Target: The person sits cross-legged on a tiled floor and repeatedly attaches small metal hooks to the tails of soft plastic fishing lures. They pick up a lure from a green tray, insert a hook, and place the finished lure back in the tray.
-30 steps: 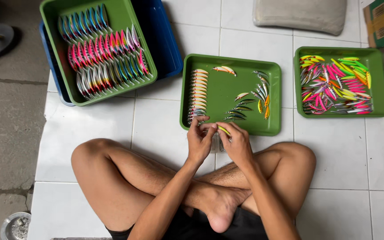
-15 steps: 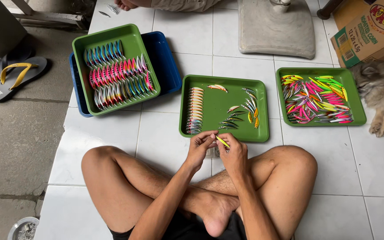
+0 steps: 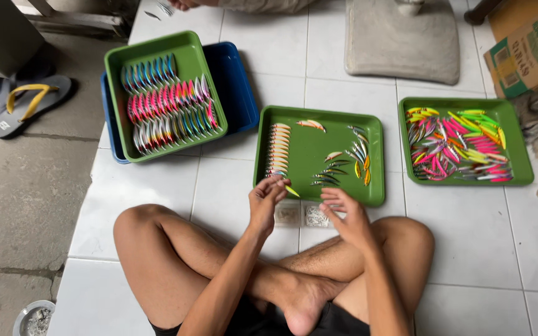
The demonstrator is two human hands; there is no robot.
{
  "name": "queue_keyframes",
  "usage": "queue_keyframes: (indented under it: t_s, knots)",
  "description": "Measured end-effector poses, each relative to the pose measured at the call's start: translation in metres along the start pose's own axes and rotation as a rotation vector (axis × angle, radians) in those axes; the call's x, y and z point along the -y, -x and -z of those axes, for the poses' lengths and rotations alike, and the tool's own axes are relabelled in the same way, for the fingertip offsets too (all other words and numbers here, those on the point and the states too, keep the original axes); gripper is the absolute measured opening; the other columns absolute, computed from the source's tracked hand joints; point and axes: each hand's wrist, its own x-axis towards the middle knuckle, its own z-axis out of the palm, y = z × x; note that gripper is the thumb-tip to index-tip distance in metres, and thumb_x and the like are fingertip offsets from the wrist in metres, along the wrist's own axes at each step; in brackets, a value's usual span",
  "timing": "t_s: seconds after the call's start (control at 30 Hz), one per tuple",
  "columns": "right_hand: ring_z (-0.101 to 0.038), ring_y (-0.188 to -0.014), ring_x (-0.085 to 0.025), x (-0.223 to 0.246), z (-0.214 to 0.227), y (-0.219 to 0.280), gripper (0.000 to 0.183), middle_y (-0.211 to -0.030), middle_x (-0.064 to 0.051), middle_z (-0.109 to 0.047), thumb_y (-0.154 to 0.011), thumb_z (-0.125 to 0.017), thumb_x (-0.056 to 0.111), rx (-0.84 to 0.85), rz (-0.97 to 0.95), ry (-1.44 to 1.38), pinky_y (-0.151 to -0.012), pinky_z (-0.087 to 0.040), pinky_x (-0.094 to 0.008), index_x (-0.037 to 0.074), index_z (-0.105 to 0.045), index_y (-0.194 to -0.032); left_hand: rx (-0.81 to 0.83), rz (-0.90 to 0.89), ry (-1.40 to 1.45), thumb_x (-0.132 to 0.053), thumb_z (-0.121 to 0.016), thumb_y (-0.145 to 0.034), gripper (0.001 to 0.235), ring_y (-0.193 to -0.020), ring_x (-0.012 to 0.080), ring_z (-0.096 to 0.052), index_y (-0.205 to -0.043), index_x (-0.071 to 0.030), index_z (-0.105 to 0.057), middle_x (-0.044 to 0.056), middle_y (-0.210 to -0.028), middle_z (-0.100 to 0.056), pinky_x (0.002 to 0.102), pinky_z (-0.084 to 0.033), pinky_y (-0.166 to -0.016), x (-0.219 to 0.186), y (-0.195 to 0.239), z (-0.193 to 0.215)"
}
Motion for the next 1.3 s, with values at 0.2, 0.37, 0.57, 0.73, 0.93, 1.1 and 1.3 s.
queue_keyframes:
  t_s: [0.2, 0.37, 0.57, 0.73, 0.93, 1.1, 1.3]
  knots:
    - [-0.073, -0.074, -0.018, -0.041, 0.001, -0.02, 0.015, -0.088, -0.009, -0.075, -0.1, -0.068, 0.009, -0.191, 0.104, -0.003, -0.068, -0.06, -0.032, 0.009, -0.078, -0.111, -0.037, 0.018, 0.019, -0.002, -0.073, -0.091, 0.032, -0.096, 0.0333, -0.077, -0.122, 0.005, -0.065, 0.02, -0.105, -0.076, 0.038, -0.064, -0.085, -0.015, 0.002, -0.011]
    - [-0.058, -0.059, -0.014, -0.024, 0.0, -0.026, 0.016, -0.081, -0.006, -0.068, -0.095, -0.069, 0.004, -0.066, 0.09, 0.156, -0.056, -0.05, -0.029, 0.009, -0.079, -0.106, -0.034, -0.013, 0.028, -0.003, -0.066, -0.097, 0.027, -0.095, 0.0309, -0.077, -0.123, 0.002, -0.065, 0.019, -0.106, -0.075, 0.035, -0.066, -0.082, -0.026, 0.002, -0.01]
    - [-0.064, -0.067, -0.025, -0.049, -0.009, -0.024, 0.014, -0.068, -0.007, -0.061, -0.088, -0.074, 0.011, 0.063, -0.073, 0.396, -0.063, -0.053, -0.038, 0.018, -0.079, -0.099, 0.004, -0.031, -0.01, -0.004, -0.061, -0.101, 0.027, -0.096, 0.0259, -0.077, -0.128, 0.0, -0.064, 0.019, -0.115, -0.074, 0.032, -0.065, -0.084, -0.026, 0.003, -0.012]
    - [-0.075, -0.079, -0.03, -0.035, -0.007, -0.024, 0.021, -0.083, -0.012, -0.076, -0.095, -0.069, 0.007, 0.156, -0.295, 0.564, -0.082, -0.06, -0.044, 0.016, -0.08, -0.111, 0.051, -0.009, -0.019, -0.005, -0.062, -0.1, 0.027, -0.093, 0.0251, -0.077, -0.127, 0.0, -0.065, 0.019, -0.114, -0.075, 0.035, -0.065, -0.084, -0.026, 0.007, -0.017]
    - [-0.076, -0.092, -0.037, -0.053, -0.009, -0.026, 0.019, -0.079, -0.01, -0.078, -0.09, -0.072, 0.023, 0.223, -0.386, 0.657, -0.085, -0.06, -0.05, 0.032, -0.079, -0.106, 0.05, -0.011, -0.026, -0.005, -0.062, -0.1, 0.027, -0.091, 0.0234, -0.077, -0.127, 0.001, -0.065, 0.019, -0.113, -0.075, 0.035, -0.065, -0.083, -0.025, 0.007, -0.016]
    - [-0.076, -0.088, -0.041, -0.024, -0.028, -0.026, 0.018, -0.086, -0.015, -0.078, -0.095, -0.069, 0.026, 0.184, -0.305, 0.786, -0.084, -0.061, -0.053, 0.028, -0.08, -0.108, 0.083, -0.014, -0.024, -0.005, -0.062, -0.1, 0.027, -0.092, 0.0223, -0.077, -0.127, 0.001, -0.065, 0.018, -0.114, -0.075, 0.033, -0.065, -0.083, -0.025, 0.01, -0.019]
    - [-0.077, -0.085, -0.037, -0.056, -0.048, -0.023, 0.017, -0.085, -0.008, -0.078, -0.094, -0.067, 0.027, 0.203, -0.29, 0.869, -0.08, -0.062, -0.051, 0.028, -0.08, -0.106, 0.095, -0.007, -0.017, -0.004, -0.062, -0.1, 0.027, -0.091, 0.0223, -0.077, -0.127, 0.001, -0.065, 0.019, -0.114, -0.075, 0.032, -0.065, -0.082, -0.021, 0.01, -0.018]
